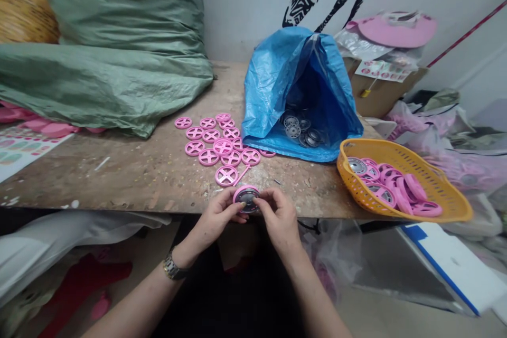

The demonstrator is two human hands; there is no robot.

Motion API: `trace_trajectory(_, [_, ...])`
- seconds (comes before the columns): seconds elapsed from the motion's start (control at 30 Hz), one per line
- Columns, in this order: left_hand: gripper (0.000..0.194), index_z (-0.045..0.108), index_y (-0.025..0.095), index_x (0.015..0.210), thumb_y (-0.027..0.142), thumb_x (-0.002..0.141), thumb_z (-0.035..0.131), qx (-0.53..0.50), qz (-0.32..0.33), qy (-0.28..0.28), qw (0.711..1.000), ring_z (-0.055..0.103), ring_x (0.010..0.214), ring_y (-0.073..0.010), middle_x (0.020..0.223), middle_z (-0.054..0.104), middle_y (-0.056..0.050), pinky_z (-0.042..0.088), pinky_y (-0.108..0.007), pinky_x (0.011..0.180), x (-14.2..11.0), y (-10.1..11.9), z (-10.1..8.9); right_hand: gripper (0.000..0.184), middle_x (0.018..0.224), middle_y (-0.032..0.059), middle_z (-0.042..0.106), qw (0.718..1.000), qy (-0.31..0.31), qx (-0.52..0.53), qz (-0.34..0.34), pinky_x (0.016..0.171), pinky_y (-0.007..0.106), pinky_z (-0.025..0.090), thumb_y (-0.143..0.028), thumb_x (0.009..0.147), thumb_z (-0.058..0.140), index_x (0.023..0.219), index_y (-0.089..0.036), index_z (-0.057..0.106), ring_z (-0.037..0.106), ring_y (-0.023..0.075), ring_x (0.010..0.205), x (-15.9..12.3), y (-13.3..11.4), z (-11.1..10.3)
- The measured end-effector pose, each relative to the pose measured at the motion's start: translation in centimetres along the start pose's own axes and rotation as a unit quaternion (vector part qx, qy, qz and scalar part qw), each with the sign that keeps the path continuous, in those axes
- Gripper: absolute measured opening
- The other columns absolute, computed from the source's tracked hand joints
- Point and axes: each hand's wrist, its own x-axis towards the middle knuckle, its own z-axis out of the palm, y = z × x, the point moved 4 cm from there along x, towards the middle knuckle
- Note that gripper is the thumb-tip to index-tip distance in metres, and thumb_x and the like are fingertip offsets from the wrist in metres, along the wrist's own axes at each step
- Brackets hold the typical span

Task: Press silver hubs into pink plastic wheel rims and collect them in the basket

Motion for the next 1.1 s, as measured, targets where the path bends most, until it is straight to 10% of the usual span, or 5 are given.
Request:
trace_trajectory(0.4, [0.027,0.066,0.018,0.111,0.034,0.089,0.063,0.022,0.033,-0.019,0.999,0.065,0.088,-0.0186,0.099,0.064,-0.005,0.059,-0.029,0.072,-0.5,0.5,0.1,0.026,0.095,0.0046,0.072,0.995,-0.085,0.043,0.008,0.079,0.031,0.051,-0.042,0.085,0.064,0.100,-0.020,0.069,0.065,0.0198,0.086,-0.5,-0.2,0.3])
trace_trajectory(1.1, [0.022,0.060,0.019,0.103,0.036,0.094,0.052,0.165,0.055,-0.008,0.985,0.065,0.067,-0.0153,0.088,0.061,-0.003,0.057,-0.026,0.058,-1.0,1.0,2.2,0.025,0.073,0.0006,0.065,0.995,-0.021,0.082,0.052,0.067,0.027,0.047,-0.043,0.078,0.068,0.080,-0.019,0.066,0.059,0.0162,0.070,-1.0,0.2,-0.2])
